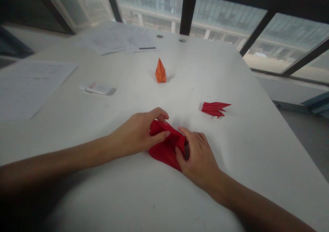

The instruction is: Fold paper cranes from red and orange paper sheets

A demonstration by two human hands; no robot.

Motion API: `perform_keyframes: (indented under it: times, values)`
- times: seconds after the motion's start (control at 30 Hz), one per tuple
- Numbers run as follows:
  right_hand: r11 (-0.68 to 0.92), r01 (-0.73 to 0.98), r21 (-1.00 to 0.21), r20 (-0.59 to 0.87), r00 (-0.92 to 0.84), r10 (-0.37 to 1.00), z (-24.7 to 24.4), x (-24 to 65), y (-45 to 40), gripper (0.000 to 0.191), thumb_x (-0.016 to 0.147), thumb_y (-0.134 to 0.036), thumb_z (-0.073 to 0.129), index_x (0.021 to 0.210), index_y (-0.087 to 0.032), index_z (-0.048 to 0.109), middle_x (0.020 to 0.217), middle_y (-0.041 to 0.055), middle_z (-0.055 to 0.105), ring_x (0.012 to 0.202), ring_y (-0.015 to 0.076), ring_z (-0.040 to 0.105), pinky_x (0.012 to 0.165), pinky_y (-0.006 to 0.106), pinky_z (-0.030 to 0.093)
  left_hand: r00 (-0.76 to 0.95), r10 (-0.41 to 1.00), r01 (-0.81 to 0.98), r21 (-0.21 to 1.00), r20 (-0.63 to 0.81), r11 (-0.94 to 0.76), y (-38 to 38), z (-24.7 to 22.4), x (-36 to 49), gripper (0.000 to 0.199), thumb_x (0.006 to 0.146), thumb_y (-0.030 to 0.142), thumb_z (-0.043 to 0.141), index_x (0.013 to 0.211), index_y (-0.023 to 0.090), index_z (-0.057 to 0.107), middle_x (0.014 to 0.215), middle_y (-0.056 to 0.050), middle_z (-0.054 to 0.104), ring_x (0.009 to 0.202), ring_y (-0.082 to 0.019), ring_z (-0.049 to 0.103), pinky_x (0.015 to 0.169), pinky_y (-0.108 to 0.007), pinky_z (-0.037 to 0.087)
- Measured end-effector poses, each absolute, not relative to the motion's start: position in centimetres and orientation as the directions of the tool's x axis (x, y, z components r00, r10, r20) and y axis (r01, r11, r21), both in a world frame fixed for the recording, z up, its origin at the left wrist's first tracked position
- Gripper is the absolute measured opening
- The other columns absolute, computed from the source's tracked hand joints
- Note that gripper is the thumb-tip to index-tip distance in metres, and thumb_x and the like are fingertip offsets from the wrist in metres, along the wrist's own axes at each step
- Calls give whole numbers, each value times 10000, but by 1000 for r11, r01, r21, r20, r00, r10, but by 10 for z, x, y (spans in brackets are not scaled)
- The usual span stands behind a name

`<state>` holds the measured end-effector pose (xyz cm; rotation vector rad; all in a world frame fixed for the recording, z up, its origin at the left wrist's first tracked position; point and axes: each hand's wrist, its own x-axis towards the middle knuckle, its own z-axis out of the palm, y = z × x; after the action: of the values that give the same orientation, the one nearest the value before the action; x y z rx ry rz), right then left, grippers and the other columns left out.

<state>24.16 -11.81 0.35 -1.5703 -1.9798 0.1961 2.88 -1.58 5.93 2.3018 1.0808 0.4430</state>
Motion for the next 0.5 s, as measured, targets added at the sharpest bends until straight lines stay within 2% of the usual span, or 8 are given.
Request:
perform_keyframes:
  times: [0.07, 0.13, 0.23, 0.3, 0.37, 0.5]
  values:
    - [261, 833, -487, 341, -94, 935, 3, 242, -118, 542, 885, -237, 644, 1400, -224, 475, 1188, 122, 706, 1019, 301, 691, 919, 492, 561, 639, 768, 589, 609, 52, -531, -12, 56, 30, 177, 911, 368, 616, 1012, 224, 640, 812, -9, 709, 695, -185, 647, 651, -297, 456]
    - [214, 820, -531, 307, -50, 950, 4, 243, -117, 557, 886, -225, 642, 1412, -221, 458, 1032, 77, 721, 890, 267, 694, 873, 468, 564, 641, 765, 561, 641, 64, -524, -8, 52, 30, 111, 916, 316, 597, 926, 215, 642, 742, 13, 680, 628, -148, 604, 611, -267, 419]
    - [229, 810, -540, 289, -77, 954, 6, 245, -114, 439, 897, -175, 607, 1327, -235, 537, 897, 26, 694, 816, 232, 666, 852, 442, 543, 618, 781, 525, 691, 92, -496, -5, 47, 29, 97, 880, 239, 601, 967, 212, 633, 666, 48, 620, 577, -118, 542, 583, -239, 383]
    - [275, 816, -509, 283, -143, 948, 7, 246, -113, 344, 893, -136, 584, 1218, -246, 611, 897, 23, 689, 834, 228, 647, 860, 442, 525, 616, 784, 501, 728, 80, -468, -3, 43, 28, 189, 861, 191, 585, 1043, 219, 627, 606, 75, 557, 540, -105, 490, 559, -227, 357]
    - [302, 823, -481, 271, -188, 944, 8, 247, -113, 334, 885, -111, 571, 1182, -248, 642, 926, 33, 686, 854, 232, 630, 863, 449, 515, 625, 779, 468, 776, 46, -422, -1, 40, 27, 250, 863, 169, 558, 1099, 222, 621, 583, 87, 521, 521, -99, 455, 536, -219, 337]
    - [314, 826, -468, 328, -168, 930, 6, 245, -115, 473, 922, -158, 576, 1390, -219, 557, 1148, 112, 636, 1003, 265, 619, 884, 455, 534, 651, 759, 370, 875, -4, -313, 1, 34, 26, 214, 912, 206, 522, 1093, 210, 635, 628, 71, 546, 549, -99, 468, 528, -212, 353]
